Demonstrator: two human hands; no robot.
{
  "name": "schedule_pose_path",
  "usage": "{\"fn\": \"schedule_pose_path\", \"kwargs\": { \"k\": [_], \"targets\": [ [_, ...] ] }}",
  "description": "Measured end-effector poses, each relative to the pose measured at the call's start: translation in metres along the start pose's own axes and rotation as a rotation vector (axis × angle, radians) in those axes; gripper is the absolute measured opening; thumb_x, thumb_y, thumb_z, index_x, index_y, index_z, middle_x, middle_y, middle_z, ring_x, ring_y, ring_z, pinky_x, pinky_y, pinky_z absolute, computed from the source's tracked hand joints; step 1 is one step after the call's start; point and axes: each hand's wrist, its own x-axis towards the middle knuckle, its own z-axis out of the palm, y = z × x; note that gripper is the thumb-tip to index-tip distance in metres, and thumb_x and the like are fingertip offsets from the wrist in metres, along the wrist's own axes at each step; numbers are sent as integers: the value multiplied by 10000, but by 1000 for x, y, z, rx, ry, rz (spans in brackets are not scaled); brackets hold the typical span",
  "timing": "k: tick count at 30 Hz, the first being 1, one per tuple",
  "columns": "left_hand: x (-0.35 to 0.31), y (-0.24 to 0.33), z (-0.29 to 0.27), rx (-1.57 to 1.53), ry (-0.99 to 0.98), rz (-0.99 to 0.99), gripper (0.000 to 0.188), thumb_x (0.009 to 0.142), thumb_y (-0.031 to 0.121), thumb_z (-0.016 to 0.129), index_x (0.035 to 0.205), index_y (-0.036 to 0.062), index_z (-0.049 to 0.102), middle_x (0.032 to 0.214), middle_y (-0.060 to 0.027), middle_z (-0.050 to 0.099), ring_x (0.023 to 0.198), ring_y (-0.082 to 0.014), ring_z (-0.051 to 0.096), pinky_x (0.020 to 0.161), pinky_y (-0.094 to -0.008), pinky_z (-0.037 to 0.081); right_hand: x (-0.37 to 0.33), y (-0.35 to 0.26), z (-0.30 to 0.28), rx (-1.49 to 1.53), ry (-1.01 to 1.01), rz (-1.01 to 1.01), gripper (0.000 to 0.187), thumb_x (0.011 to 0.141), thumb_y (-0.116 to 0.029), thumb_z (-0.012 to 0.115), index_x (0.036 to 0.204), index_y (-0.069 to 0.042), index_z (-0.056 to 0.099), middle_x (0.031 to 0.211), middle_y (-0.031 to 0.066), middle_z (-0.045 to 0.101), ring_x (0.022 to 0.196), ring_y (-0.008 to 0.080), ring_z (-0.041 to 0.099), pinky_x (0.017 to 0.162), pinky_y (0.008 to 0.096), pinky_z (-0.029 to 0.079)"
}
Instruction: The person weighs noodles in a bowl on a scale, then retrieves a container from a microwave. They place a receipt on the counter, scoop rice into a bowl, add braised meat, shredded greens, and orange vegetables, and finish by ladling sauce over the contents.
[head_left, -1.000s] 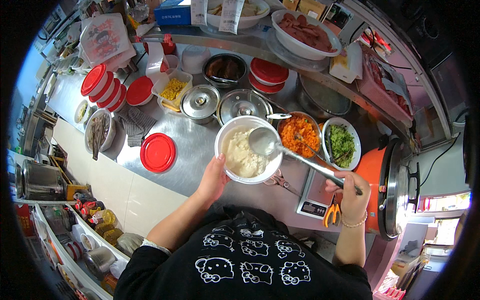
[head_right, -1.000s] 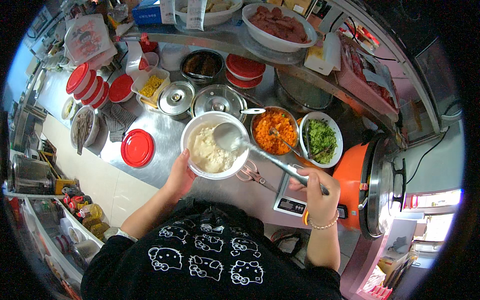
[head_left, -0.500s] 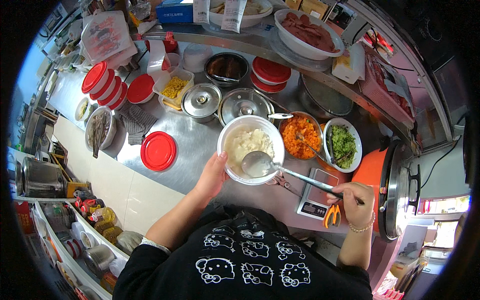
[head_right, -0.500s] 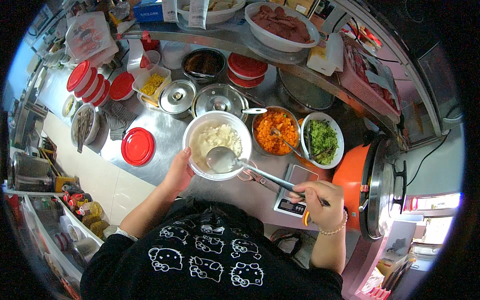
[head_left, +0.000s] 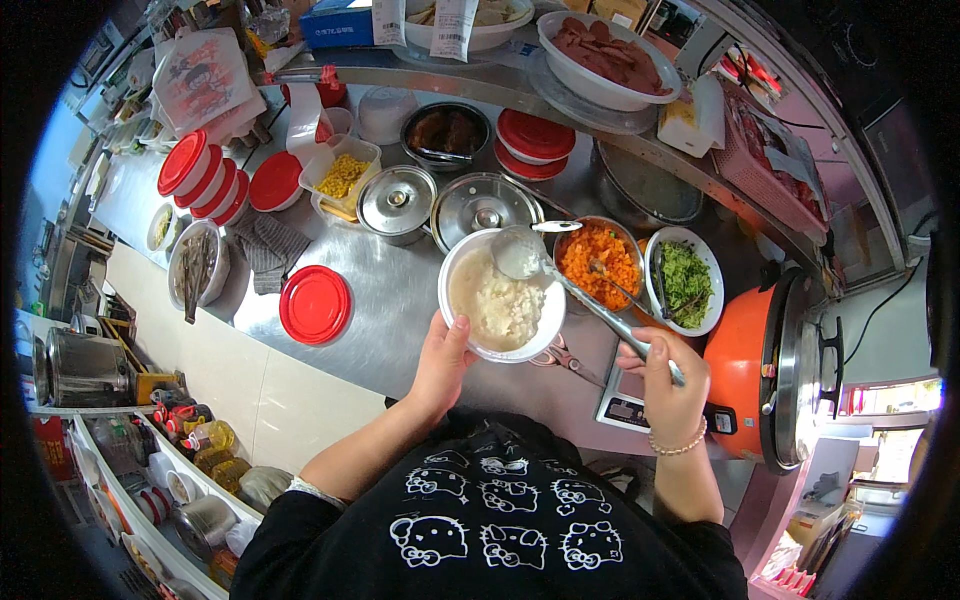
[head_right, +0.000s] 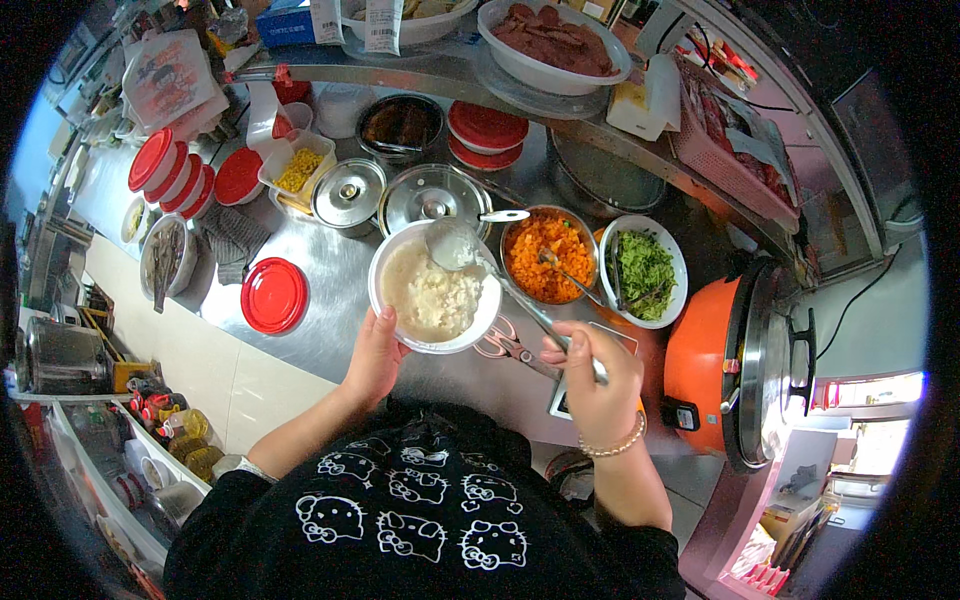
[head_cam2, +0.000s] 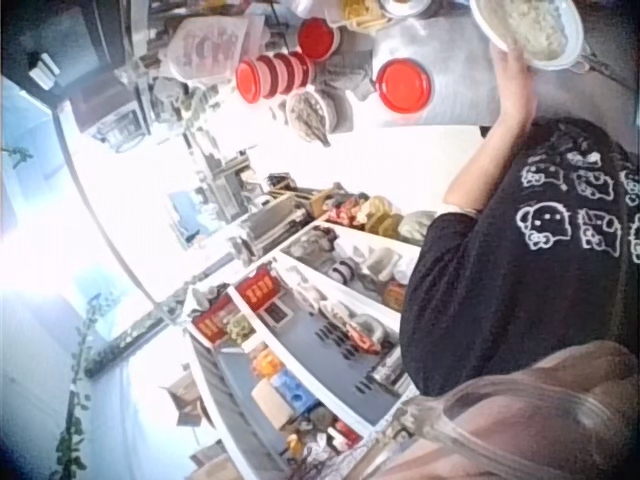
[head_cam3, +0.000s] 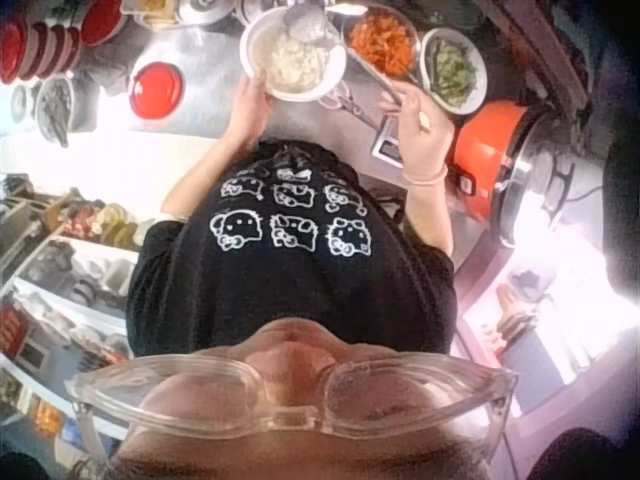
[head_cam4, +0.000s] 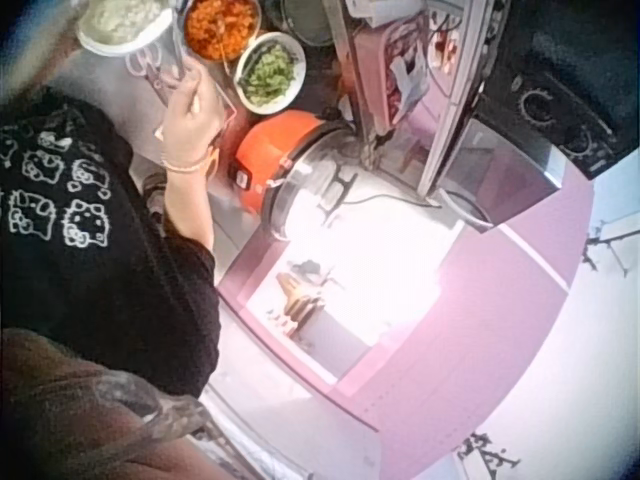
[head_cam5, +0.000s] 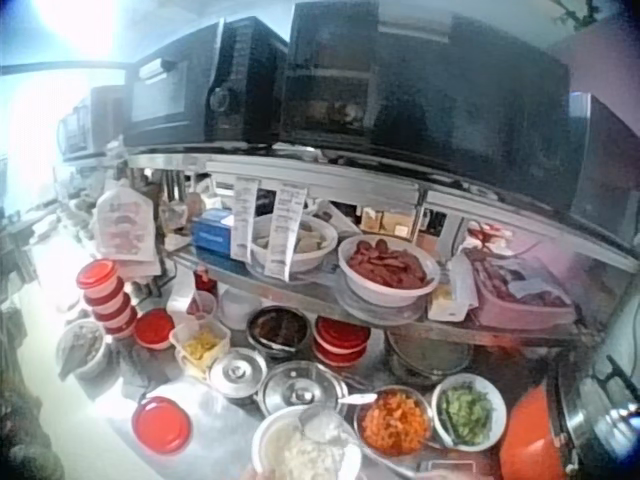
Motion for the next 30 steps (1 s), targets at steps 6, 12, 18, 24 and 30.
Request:
{"fn": "schedule_pose_path", "kwargs": {
  "k": [6, 12, 18, 24, 30],
  "targets": [
    [3, 0, -11, -29, -43, 14, 582, 986, 392, 488, 1430, 81, 280, 1399, -89, 428, 1243, -216, 472, 1006, -406, 424, -16, 0, -5, 188, 23, 133, 292, 998, -126, 438, 997, 102, 621, 846, 181, 682, 711, 214, 692, 656, 297, 579],
    [4, 2, -15, -72, -68, 90, 646, 957, 443, 517, 1433, 75, 283, 1414, -84, 421, 1270, -221, 453, 1034, -409, 398, -15, 8, -14, 202, 120, 175, 324, 1014, -156, 402, 1020, 94, 608, 833, 184, 678, 676, 199, 685, 652, 295, 583],
    [3, 5, -19, -63, -63, 84, 673, 946, 443, 544, 1443, 79, 271, 1440, -86, 385, 1296, -223, 418, 1037, -409, 384, -23, 9, -15, 234, 10, 295, 314, 1011, -146, 407, 980, 88, 613, 797, 170, 678, 647, 192, 680, 605, 279, 580],
    [5, 5, -22, -44, -24, 92, 659, 944, 464, 533, 1422, 69, 310, 1394, -83, 441, 1274, -221, 447, 1046, -395, 382, -7, 0, -27, 116, 139, 204, 326, 1013, -151, 402, 945, 85, 617, 769, 164, 676, 646, 188, 681, 606, 277, 577],
    [2, 0, -23, 38, -98, 33, 667, 949, 432, 547, 1441, 75, 274, 1388, -85, 435, 1264, -212, 436, 1026, -399, 383, -2, -1, -10, 208, 36, 240, 331, 1013, -182, 416, 951, 79, 609, 781, 174, 678, 623, 186, 675, 590, 282, 569]
  ]
}}
